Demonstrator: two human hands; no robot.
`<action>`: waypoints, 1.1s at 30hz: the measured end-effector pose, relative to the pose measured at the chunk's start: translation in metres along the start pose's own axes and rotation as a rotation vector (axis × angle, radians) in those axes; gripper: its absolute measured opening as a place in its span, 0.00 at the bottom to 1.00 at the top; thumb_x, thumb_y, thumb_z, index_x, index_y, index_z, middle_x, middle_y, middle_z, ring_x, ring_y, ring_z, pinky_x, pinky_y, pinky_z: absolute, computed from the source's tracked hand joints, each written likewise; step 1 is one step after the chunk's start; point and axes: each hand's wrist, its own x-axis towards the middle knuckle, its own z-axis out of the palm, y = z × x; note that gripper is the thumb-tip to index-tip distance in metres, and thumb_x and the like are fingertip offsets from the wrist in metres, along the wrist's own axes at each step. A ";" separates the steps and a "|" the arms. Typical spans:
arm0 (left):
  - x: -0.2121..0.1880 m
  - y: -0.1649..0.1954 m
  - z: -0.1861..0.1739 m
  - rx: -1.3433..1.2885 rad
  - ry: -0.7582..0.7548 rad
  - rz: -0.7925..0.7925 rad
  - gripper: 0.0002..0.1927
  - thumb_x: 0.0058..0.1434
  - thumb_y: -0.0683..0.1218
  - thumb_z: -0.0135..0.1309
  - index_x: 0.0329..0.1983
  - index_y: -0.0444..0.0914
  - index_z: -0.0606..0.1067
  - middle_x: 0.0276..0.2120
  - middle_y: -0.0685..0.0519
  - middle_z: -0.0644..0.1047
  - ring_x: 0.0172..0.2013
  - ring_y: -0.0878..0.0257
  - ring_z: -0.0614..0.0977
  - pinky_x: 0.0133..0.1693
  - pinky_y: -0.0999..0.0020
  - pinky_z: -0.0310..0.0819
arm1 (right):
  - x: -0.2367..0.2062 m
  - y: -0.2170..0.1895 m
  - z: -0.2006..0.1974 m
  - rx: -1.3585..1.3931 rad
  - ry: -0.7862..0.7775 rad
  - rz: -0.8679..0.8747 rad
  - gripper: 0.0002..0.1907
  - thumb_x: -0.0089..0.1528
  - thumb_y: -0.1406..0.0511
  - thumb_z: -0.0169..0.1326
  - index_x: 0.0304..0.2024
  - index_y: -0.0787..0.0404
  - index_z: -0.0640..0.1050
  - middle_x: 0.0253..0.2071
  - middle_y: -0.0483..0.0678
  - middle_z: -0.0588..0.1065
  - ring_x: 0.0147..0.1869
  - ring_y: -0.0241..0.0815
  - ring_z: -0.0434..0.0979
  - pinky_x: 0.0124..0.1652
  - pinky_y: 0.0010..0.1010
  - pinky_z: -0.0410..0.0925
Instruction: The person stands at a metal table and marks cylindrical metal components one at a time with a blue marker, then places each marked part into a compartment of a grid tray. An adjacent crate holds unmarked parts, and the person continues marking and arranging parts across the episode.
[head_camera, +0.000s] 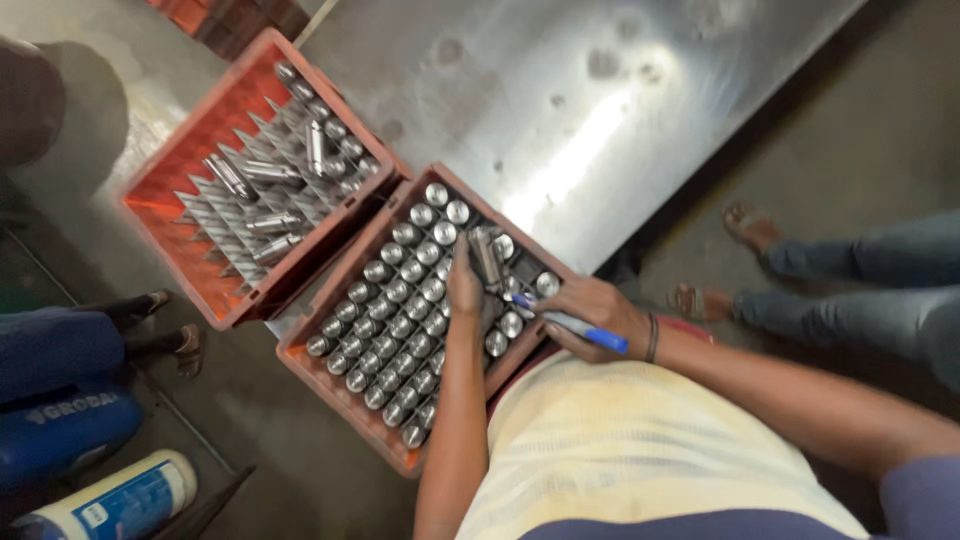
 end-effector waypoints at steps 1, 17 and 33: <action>0.000 -0.004 0.002 0.086 -0.028 0.027 0.22 0.75 0.57 0.38 0.48 0.36 0.75 0.35 0.51 0.79 0.33 0.63 0.79 0.35 0.69 0.75 | 0.002 0.003 0.004 -0.004 -0.021 0.020 0.10 0.60 0.68 0.59 0.44 0.63 0.80 0.31 0.51 0.78 0.32 0.47 0.78 0.34 0.39 0.71; -0.009 -0.014 0.014 0.099 -0.158 0.009 0.20 0.62 0.49 0.48 0.53 0.35 0.62 0.31 0.47 0.77 0.30 0.59 0.83 0.32 0.64 0.83 | -0.013 0.012 0.019 0.187 0.102 0.153 0.10 0.64 0.69 0.54 0.48 0.65 0.78 0.38 0.52 0.80 0.35 0.41 0.81 0.35 0.29 0.75; -0.056 -0.016 0.019 1.843 0.047 0.091 0.28 0.46 0.62 0.72 0.30 0.33 0.82 0.26 0.41 0.79 0.28 0.47 0.82 0.36 0.53 0.78 | -0.004 -0.001 -0.009 0.132 0.139 0.303 0.11 0.67 0.70 0.54 0.51 0.68 0.77 0.43 0.57 0.80 0.45 0.47 0.84 0.42 0.33 0.74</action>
